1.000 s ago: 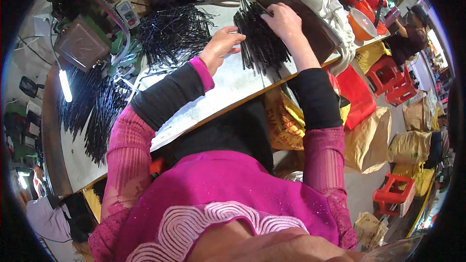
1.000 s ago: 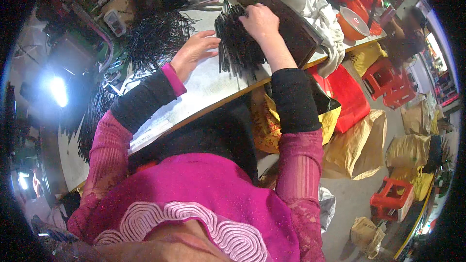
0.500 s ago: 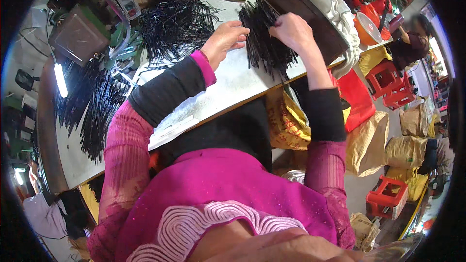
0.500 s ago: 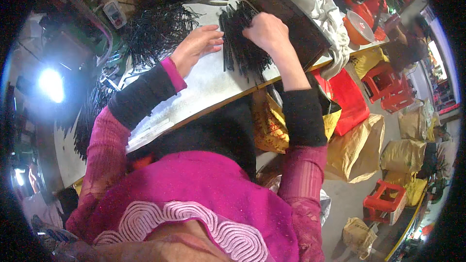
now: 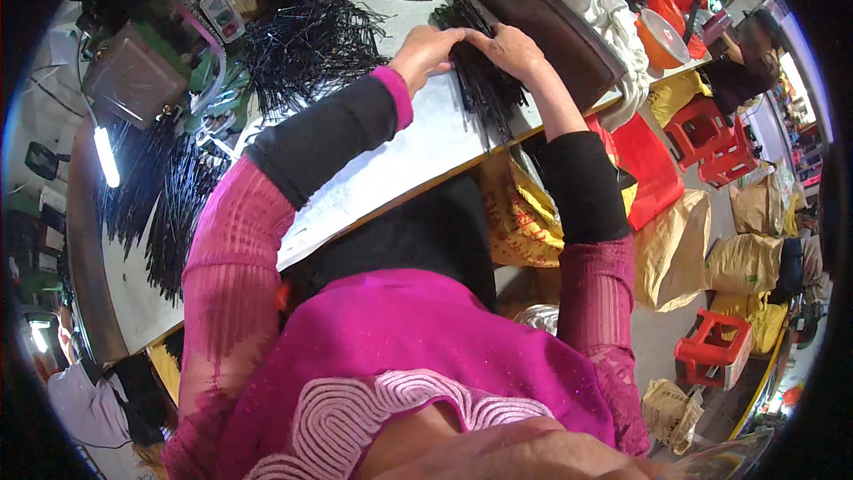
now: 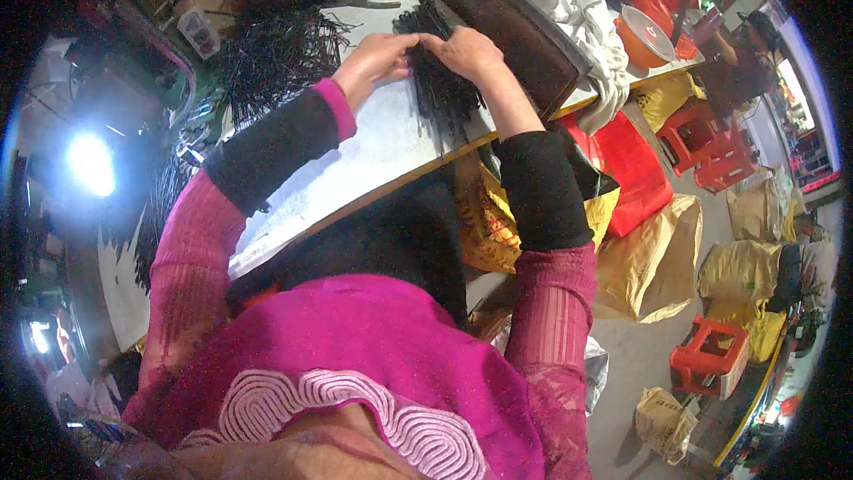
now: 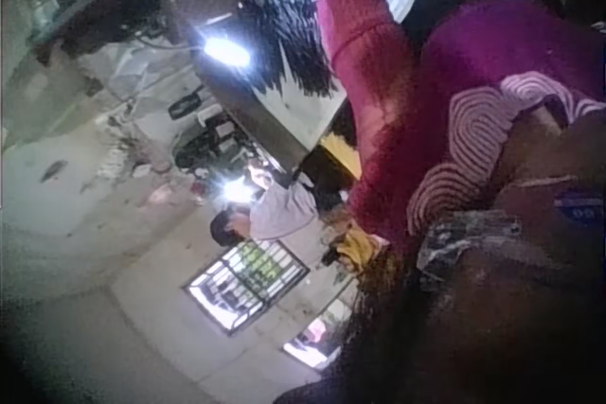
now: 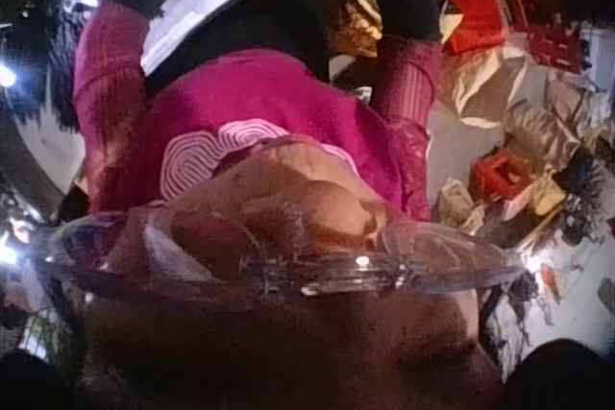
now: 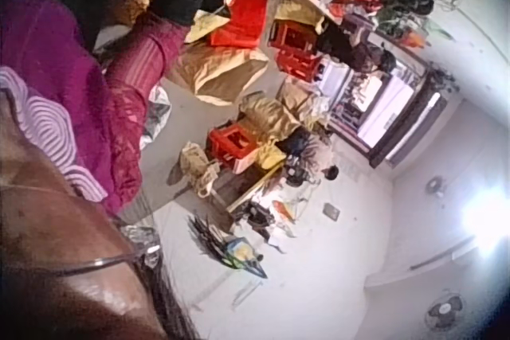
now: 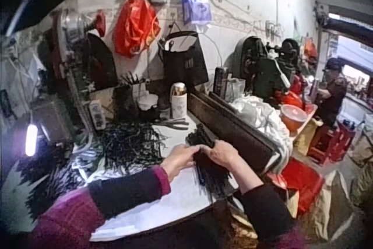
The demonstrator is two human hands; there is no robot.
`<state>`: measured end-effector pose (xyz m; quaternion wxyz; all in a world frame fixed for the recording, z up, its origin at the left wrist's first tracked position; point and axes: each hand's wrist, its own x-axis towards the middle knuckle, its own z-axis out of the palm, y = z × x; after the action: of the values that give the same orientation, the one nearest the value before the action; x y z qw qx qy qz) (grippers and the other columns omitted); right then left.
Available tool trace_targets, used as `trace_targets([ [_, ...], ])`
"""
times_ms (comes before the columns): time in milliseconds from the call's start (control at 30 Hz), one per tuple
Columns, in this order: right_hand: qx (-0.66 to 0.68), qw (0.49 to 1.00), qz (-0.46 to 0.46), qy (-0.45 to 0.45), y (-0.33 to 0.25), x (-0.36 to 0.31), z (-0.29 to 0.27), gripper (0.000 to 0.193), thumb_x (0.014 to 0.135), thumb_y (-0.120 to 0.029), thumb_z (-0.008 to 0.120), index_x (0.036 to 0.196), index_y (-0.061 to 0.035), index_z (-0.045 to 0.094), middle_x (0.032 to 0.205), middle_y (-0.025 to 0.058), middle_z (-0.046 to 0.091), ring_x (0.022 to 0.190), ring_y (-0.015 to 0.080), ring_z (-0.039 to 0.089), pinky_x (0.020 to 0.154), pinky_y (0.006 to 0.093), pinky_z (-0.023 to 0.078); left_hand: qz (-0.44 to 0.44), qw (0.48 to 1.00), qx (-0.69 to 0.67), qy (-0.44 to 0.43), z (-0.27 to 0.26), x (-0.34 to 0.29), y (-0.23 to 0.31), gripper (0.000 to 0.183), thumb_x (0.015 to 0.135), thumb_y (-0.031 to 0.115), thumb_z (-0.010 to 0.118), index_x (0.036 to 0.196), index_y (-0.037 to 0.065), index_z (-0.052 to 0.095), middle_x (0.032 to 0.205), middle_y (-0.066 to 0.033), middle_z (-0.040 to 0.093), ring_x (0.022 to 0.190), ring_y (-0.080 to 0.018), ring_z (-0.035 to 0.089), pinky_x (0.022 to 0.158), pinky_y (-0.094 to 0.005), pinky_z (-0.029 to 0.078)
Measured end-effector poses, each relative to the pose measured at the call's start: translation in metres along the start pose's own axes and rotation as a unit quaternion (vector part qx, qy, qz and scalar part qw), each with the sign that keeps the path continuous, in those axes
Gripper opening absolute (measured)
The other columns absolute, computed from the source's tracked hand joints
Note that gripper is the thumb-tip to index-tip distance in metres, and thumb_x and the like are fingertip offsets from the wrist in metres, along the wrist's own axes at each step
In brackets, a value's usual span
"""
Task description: Gathering, aligning, and securing bundles of black plastic wires or rods.
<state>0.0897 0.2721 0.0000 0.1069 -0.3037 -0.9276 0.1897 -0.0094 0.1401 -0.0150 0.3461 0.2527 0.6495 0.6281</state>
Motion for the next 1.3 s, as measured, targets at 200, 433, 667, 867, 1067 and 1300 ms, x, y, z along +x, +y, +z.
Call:
trace_targets([
  [200, 0.109, 0.991, -0.021, -0.071, -0.002, 0.019, 0.009, 0.076, 0.066, -0.06, 0.06, 0.089, 0.0119, 0.063, 0.086, 0.0258, 0.064, 0.087, 0.0318, 0.064, 0.074, 0.0362, 0.049, 0.009, 0.997, 0.015, 0.071, 0.011, 0.014, 0.0, 0.044, 0.077, 0.029, 0.061, 0.089, -0.013, 0.059, 0.079, -0.0121, 0.061, 0.068, -0.0184, 0.054, 0.06, -0.0331, 0.043],
  [433, 0.18, 0.983, -0.025, 0.031, 0.0, 0.016, 0.026, 0.069, 0.061, -0.052, 0.066, 0.09, 0.011, 0.063, 0.085, 0.0227, 0.065, 0.084, 0.0282, 0.065, 0.075, 0.035, 0.049, 0.0, 0.998, -0.023, 0.059, 0.028, 0.012, 0.003, 0.032, 0.081, 0.03, 0.062, 0.091, -0.001, 0.064, 0.079, -0.005, 0.06, 0.067, -0.0136, 0.053, 0.058, -0.0289, 0.038],
  [667, 0.29, 0.956, 0.047, -0.003, -0.012, -0.005, 0.014, 0.052, 0.068, -0.038, 0.069, 0.093, 0.0068, 0.061, 0.082, 0.0124, 0.065, 0.072, 0.0163, 0.062, 0.065, 0.0286, 0.048, 0.063, 0.985, -0.159, 0.006, 0.022, 0.004, 0.0, 0.026, 0.078, 0.022, 0.066, 0.09, -0.001, 0.066, 0.083, -0.0079, 0.064, 0.076, -0.0155, 0.06, 0.067, -0.0281, 0.045],
  [867, 0.405, 0.913, 0.055, 0.003, -0.006, -0.005, 0.029, 0.049, 0.071, -0.034, 0.068, 0.098, 0.0053, 0.059, 0.085, 0.0115, 0.064, 0.074, 0.0154, 0.061, 0.064, 0.0281, 0.048, 0.034, 0.983, -0.178, -0.031, 0.024, 0.002, 0.003, 0.028, 0.078, 0.023, 0.067, 0.092, -0.001, 0.065, 0.085, -0.0082, 0.064, 0.076, -0.0154, 0.06, 0.067, -0.0274, 0.046],
  [1067, 0.348, 0.926, -0.024, 0.142, -0.035, -0.011, 0.034, 0.061, 0.07, -0.042, 0.063, 0.109, 0.0029, 0.048, 0.102, 0.0255, 0.059, 0.099, 0.0383, 0.057, 0.083, 0.04, 0.044, 0.109, 0.986, -0.123, 0.024, 0.024, 0.012, 0.009, 0.029, 0.076, 0.024, 0.069, 0.093, 0.001, 0.062, 0.085, -0.0071, 0.063, 0.074, -0.0147, 0.059, 0.067, -0.0286, 0.046],
  [1300, 0.278, 0.861, -0.253, 0.342, -0.052, -0.023, -0.008, 0.059, 0.078, -0.034, 0.064, 0.121, 0.0004, 0.043, 0.114, 0.0226, 0.052, 0.107, 0.037, 0.05, 0.089, 0.0375, 0.041, 0.39, 0.912, -0.054, 0.115, 0.042, -0.015, 0.054, 0.045, 0.075, 0.028, 0.072, 0.104, -0.002, 0.053, 0.089, -0.0062, 0.062, 0.076, -0.012, 0.056, 0.07, -0.0261, 0.046],
])
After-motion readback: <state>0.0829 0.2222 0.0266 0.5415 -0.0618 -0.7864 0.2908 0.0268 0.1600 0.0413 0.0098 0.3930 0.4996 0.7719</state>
